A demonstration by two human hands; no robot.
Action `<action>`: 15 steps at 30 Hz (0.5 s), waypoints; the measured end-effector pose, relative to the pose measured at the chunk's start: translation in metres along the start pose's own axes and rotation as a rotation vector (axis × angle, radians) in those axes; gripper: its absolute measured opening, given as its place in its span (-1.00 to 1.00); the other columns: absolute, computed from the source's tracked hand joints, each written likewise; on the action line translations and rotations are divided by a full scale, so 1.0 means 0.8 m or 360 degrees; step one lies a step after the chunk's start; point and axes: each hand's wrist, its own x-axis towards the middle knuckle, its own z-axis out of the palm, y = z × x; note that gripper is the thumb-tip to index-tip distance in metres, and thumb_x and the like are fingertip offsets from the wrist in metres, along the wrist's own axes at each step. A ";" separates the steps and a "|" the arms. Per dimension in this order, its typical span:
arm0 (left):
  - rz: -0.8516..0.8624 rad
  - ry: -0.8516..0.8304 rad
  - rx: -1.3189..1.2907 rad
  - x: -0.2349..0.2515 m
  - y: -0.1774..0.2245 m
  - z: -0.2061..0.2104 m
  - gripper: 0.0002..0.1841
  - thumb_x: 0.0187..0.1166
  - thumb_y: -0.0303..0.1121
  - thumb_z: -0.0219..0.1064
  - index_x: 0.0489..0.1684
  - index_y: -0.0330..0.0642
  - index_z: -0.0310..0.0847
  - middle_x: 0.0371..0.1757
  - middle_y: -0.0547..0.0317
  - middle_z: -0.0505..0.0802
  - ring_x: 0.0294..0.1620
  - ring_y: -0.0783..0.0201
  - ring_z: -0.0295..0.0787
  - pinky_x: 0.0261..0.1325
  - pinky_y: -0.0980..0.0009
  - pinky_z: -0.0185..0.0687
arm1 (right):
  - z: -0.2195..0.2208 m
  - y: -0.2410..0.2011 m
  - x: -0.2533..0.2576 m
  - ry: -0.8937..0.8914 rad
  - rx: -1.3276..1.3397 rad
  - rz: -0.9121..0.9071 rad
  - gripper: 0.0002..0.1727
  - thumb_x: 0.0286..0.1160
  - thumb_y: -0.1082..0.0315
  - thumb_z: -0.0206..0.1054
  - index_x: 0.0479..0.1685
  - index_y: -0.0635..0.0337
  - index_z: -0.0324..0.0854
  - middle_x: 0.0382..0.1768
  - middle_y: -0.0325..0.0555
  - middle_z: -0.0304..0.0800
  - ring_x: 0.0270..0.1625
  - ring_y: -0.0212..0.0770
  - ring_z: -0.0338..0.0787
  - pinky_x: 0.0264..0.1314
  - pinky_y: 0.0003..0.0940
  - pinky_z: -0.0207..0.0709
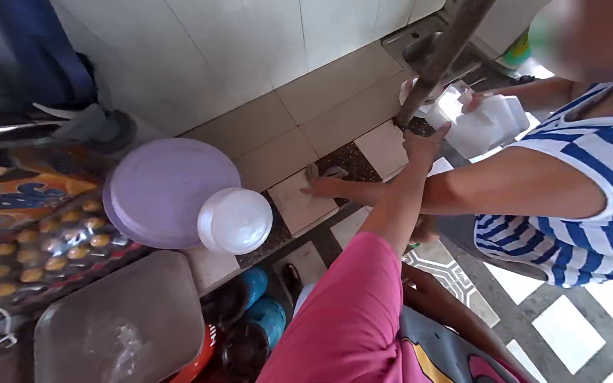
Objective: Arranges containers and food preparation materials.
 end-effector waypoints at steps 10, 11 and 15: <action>-0.0044 0.0168 0.0136 -0.004 0.014 -0.034 0.02 0.48 0.08 0.50 0.79 -0.35 -0.02 0.60 -0.49 0.44 0.56 -0.30 0.46 0.51 -0.13 0.48 | 0.011 0.013 -0.006 -0.0088 0.0006 0.0106 -0.52 0.70 0.24 0.18 0.49 0.30 0.53 0.12 0.12 0.84 0.16 -0.08 0.85 0.31 -0.11 0.67; 0.0106 0.0240 0.0130 -0.010 0.017 -0.043 -0.06 0.53 0.01 0.46 0.76 -0.37 0.04 0.59 -0.47 0.45 0.58 -0.26 0.45 0.55 -0.09 0.45 | 0.011 0.017 -0.006 -0.0103 0.0020 0.0134 -0.52 0.71 0.23 0.18 0.50 0.28 0.53 0.14 0.11 0.84 0.17 -0.08 0.85 0.32 -0.11 0.67; 0.0660 0.0373 0.0086 -0.026 0.003 -0.083 -0.13 0.60 -0.18 0.39 0.82 -0.34 -0.07 0.71 -0.42 0.30 0.67 -0.19 0.33 0.63 0.01 0.40 | 0.011 0.030 0.002 -0.0125 0.0005 0.0174 -0.51 0.73 0.16 0.14 0.53 0.20 0.53 0.17 0.09 0.82 0.17 -0.10 0.84 0.32 -0.09 0.68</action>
